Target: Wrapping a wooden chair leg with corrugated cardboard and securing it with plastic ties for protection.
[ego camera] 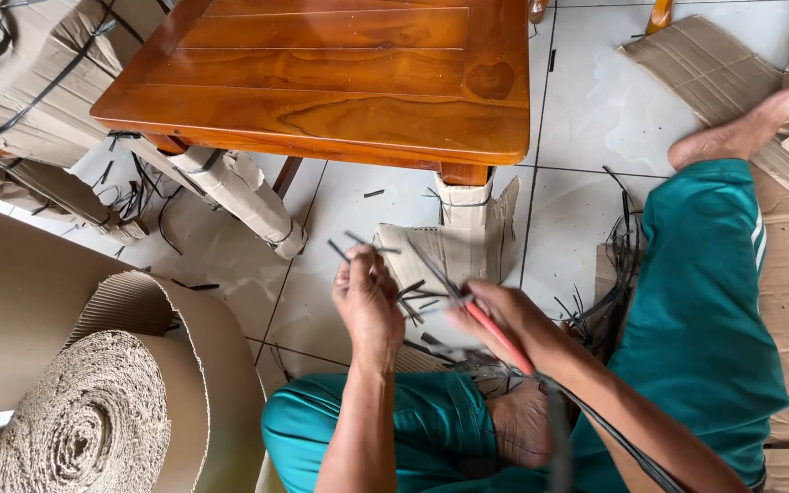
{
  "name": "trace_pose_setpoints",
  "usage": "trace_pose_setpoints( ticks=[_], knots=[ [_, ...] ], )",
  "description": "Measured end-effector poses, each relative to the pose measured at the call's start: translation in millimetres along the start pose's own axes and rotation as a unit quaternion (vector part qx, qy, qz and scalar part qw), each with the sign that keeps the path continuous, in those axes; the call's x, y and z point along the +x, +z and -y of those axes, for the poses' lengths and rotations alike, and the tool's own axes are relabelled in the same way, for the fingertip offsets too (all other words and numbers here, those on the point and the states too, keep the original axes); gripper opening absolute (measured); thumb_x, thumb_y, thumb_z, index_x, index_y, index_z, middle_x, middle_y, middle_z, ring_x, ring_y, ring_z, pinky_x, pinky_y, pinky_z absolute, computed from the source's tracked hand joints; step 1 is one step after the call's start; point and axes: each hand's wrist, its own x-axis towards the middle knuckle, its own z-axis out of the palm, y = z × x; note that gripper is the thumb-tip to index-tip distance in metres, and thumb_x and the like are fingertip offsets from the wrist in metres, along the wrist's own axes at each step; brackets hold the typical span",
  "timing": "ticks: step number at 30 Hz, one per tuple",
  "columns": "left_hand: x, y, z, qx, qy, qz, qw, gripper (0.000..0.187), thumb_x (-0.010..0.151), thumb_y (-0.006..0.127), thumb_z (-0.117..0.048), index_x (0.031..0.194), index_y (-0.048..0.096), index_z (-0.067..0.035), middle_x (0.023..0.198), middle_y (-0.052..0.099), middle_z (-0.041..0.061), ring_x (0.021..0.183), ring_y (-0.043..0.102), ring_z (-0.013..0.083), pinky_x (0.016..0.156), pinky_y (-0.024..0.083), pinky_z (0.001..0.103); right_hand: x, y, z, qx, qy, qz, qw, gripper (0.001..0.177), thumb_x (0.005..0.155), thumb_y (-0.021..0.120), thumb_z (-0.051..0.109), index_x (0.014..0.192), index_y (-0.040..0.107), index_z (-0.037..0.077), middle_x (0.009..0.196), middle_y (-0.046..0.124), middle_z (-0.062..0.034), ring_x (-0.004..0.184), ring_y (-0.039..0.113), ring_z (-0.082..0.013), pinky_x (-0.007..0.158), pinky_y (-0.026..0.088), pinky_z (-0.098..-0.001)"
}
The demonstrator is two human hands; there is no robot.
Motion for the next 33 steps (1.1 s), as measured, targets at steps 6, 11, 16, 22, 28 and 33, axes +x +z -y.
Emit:
trace_pose_setpoints(
  ticks=[6,11,16,22,28,33],
  knots=[
    [-8.7,-115.2,34.5,0.282,-0.15,0.05,0.946,0.021,0.101,0.064,-0.028,0.09,0.062,-0.01,0.065,0.048,-0.001,0.047,0.032,0.0073,0.042,0.022,0.026,-72.5,1.0,-128.7,-0.314,0.066,0.101,0.942,0.034,0.089,0.078,0.045,0.092,0.062,0.015,0.068,0.073,-0.0004,0.052,0.064,-0.0173,0.055,0.051,-0.0343],
    [-42.1,-147.7,84.0,0.663,0.257,0.118,0.693,0.076,0.087,0.075,-0.03,0.145,0.04,0.004,0.147,0.048,0.027,0.131,0.053,0.0416,0.108,0.046,0.048,-102.4,12.0,-142.7,-0.42,0.053,0.168,0.89,0.053,0.086,0.068,0.026,0.132,0.044,0.022,0.095,0.074,-0.0059,0.082,0.074,-0.0336,0.068,0.058,-0.0492],
    [-52.0,-29.2,80.8,0.56,0.123,0.254,0.779,0.093,0.098,0.059,-0.039,0.157,0.007,0.01,0.164,0.016,0.036,0.152,0.023,0.0466,0.121,0.028,0.052,-44.9,-14.7,-91.7,-0.296,-0.099,-0.028,0.95,0.051,0.088,0.067,0.028,0.133,0.053,0.008,0.111,0.068,-0.0131,0.089,0.068,-0.0325,0.076,0.054,-0.0433],
    [-5.1,45.0,129.7,0.474,-0.009,0.138,0.87,0.117,0.07,0.09,-0.04,0.158,0.021,-0.006,0.152,0.036,0.027,0.145,0.034,0.044,0.121,0.027,0.055,45.6,-23.0,-71.6,-0.127,-0.171,-0.116,0.97,0.108,0.074,0.077,-0.01,0.159,0.012,-0.007,0.158,0.022,-0.0401,0.138,0.034,-0.0584,0.111,0.035,-0.067],
    [28.2,32.4,145.6,0.526,-0.034,0.098,0.844,0.073,0.055,0.094,-0.033,0.121,0.066,-0.017,0.111,0.076,0.015,0.115,0.068,0.0374,0.088,0.055,0.053,90.2,1.5,-94.5,0.05,-0.173,-0.121,0.976,0.109,0.07,0.067,-0.016,0.16,0.007,-0.004,0.159,0.02,-0.0346,0.141,0.03,-0.0523,0.117,0.031,-0.0611],
    [34.4,38.1,136.9,0.511,-0.069,0.124,0.848,0.053,0.054,0.094,-0.025,0.101,0.079,-0.007,0.098,0.078,0.02,0.104,0.075,0.0302,0.078,0.06,0.046,120.1,10.8,-113.9,0.431,-0.102,-0.147,0.884,0.068,0.098,0.051,0.021,0.162,0.029,0.008,0.149,0.049,-0.0139,0.128,0.054,-0.0264,0.114,0.04,-0.0475]
  ],
)
